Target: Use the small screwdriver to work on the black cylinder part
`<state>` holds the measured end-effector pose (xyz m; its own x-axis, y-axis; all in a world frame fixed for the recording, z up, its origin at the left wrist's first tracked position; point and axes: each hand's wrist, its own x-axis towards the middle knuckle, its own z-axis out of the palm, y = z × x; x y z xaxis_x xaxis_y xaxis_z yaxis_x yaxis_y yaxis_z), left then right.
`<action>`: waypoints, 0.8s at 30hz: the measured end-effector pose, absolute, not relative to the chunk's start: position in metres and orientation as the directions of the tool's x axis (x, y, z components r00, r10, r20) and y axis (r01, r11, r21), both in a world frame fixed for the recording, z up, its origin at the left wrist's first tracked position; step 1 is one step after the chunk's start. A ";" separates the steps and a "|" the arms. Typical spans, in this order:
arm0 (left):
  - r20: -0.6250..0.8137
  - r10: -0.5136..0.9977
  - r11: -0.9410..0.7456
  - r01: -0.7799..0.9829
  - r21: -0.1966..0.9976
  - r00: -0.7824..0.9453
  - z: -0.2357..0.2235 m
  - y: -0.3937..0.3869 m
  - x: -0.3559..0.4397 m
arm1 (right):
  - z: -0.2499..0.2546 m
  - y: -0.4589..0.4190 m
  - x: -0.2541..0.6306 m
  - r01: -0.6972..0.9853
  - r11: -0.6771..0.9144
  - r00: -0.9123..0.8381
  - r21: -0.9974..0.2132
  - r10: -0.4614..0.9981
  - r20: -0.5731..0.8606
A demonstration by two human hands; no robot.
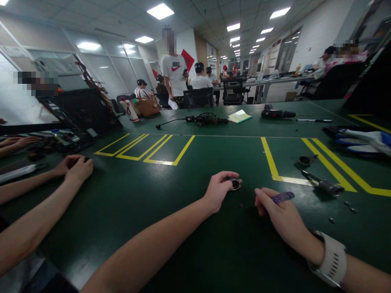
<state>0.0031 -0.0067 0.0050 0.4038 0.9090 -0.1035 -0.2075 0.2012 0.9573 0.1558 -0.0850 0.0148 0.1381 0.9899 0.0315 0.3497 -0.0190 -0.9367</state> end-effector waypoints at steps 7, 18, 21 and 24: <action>-0.095 0.914 0.206 -0.250 0.946 0.396 0.003 -0.006 0.004 | 0.007 -0.084 0.160 0.138 0.090 0.104 -0.986 0.989 0.105; -0.050 0.893 0.163 -0.220 0.962 0.447 0.003 -0.005 0.001 | 0.020 -0.087 0.153 0.321 0.168 -0.081 -0.932 0.985 0.150; -0.043 0.893 0.160 -0.225 0.961 0.449 0.003 -0.006 0.002 | 0.020 -0.087 0.151 0.350 0.221 -0.105 -0.910 0.975 0.196; -0.044 0.894 0.161 -0.229 0.960 0.445 0.003 -0.006 0.002 | 0.017 -0.088 0.151 0.402 0.268 -0.129 -0.876 0.963 0.235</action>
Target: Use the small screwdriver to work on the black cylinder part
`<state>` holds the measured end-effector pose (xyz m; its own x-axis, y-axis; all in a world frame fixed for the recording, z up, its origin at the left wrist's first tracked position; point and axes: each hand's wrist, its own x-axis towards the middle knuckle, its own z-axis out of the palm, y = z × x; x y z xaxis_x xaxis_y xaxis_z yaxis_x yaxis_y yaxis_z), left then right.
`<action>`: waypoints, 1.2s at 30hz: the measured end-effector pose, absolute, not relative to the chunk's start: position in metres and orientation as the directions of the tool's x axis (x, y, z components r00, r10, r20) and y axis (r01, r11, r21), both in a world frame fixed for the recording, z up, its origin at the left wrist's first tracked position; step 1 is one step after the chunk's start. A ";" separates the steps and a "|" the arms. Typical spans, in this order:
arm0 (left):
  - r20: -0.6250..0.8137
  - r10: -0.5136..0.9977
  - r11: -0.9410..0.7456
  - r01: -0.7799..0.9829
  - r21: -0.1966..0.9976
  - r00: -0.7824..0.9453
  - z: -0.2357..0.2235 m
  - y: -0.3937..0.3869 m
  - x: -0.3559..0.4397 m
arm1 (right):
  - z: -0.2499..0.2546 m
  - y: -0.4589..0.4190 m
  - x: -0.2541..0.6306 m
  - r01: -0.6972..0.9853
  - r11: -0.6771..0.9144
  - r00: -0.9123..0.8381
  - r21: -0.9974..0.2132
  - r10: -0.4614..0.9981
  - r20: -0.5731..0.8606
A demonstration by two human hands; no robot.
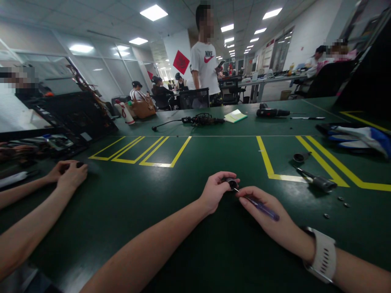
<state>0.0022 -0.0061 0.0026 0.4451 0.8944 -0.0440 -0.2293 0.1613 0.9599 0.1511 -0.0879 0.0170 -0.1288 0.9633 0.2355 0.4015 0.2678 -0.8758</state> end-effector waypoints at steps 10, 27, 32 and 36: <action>-0.046 0.914 0.120 -0.161 0.980 0.403 0.000 -0.007 0.007 | 0.008 -0.088 0.153 0.453 0.447 -0.224 -0.772 0.895 0.386; -0.107 0.908 0.164 -0.110 0.980 0.406 -0.002 -0.006 0.007 | 0.010 -0.090 0.153 0.459 0.399 -0.180 -0.794 0.917 0.356; -0.084 0.882 0.186 -0.179 0.966 0.463 -0.005 -0.003 0.003 | 0.011 -0.090 0.151 0.469 0.371 -0.138 -0.801 0.927 0.348; -0.064 0.874 0.181 -0.202 0.963 0.481 -0.005 -0.002 0.002 | 0.010 -0.090 0.151 0.470 0.350 -0.118 -0.810 0.935 0.335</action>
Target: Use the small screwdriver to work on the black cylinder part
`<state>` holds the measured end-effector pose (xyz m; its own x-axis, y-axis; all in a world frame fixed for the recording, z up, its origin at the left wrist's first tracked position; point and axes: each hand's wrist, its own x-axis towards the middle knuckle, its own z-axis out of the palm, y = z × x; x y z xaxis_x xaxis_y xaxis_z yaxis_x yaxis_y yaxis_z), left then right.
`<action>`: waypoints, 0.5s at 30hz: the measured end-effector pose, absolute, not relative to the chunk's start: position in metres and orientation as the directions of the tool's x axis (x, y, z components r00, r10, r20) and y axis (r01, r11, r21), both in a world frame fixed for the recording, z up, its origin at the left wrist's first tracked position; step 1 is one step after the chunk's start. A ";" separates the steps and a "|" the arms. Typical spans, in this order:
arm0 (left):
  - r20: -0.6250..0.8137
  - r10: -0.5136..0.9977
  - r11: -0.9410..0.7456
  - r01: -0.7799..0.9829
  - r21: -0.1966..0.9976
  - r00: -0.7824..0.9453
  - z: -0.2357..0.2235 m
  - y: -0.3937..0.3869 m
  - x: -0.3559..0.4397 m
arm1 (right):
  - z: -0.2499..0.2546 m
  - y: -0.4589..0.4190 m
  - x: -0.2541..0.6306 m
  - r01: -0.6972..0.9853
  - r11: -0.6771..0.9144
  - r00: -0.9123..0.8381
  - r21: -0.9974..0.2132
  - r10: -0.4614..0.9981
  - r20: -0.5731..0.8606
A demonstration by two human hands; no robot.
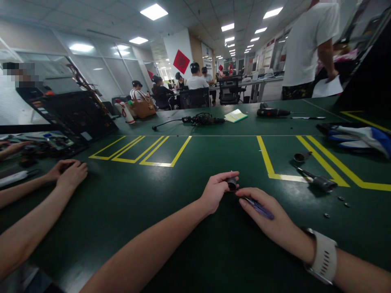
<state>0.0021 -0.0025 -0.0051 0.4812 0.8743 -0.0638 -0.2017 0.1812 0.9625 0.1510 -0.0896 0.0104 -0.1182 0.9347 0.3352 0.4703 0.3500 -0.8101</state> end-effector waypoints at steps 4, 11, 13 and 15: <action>-0.078 0.883 0.194 -0.208 0.959 0.464 -0.003 -0.003 0.004 | 0.010 -0.089 0.151 0.478 0.338 -0.105 -0.810 0.938 0.330; -0.095 0.881 0.198 -0.178 0.964 0.463 0.000 -0.005 0.003 | 0.015 -0.090 0.150 0.466 0.331 -0.090 -0.821 0.940 0.328; -0.095 0.880 0.196 -0.174 0.965 0.466 -0.001 -0.005 0.002 | 0.015 -0.090 0.150 0.464 0.323 -0.090 -0.825 0.943 0.319; -0.091 0.878 0.193 -0.172 0.966 0.471 -0.001 -0.005 0.002 | 0.014 -0.091 0.151 0.461 0.319 -0.101 -0.828 0.946 0.308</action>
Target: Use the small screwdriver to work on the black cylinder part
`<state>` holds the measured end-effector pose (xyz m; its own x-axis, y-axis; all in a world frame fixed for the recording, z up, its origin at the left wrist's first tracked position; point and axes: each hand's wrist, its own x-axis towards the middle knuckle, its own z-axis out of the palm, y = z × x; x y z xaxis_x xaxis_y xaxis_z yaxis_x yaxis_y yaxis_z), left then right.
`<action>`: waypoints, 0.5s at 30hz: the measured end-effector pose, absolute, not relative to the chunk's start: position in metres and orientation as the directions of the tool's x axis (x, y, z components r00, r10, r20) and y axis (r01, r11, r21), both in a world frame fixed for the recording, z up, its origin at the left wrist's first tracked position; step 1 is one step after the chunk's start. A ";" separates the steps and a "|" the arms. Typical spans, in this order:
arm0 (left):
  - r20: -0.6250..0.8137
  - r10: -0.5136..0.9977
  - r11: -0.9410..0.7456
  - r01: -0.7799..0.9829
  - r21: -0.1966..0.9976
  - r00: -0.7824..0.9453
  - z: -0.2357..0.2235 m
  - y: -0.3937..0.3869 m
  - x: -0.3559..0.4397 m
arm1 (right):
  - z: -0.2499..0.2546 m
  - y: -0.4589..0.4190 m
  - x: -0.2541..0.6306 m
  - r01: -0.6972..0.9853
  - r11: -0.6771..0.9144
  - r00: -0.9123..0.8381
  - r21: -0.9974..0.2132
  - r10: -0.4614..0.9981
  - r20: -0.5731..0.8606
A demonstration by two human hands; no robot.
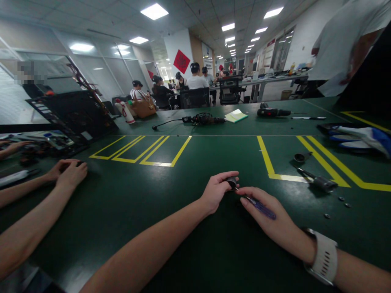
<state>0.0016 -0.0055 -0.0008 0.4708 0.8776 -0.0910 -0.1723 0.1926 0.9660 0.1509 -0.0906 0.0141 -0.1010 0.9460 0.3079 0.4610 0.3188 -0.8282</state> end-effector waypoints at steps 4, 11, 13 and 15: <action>-0.103 0.874 0.196 -0.151 0.969 0.474 -0.001 -0.005 0.003 | 0.010 -0.090 0.152 0.451 0.312 -0.103 -0.836 0.949 0.298; -0.128 0.900 0.188 -0.106 0.976 0.416 0.002 -0.008 0.007 | 0.014 -0.093 0.152 0.462 0.325 -0.088 -0.825 0.943 0.322; -0.132 0.911 0.189 -0.112 0.976 0.391 0.003 -0.008 0.008 | 0.019 -0.097 0.152 0.495 0.391 -0.107 -0.776 0.914 0.392; -0.134 0.923 0.192 -0.131 0.973 0.360 0.003 -0.008 0.010 | 0.025 -0.101 0.152 0.551 0.496 -0.212 -0.671 0.861 0.462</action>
<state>0.0095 -0.0083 0.0030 0.3598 0.9234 -0.1336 -0.1310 0.1918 0.9727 0.1520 -0.1014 0.0255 -0.2123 0.8609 0.4623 0.5510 0.4962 -0.6710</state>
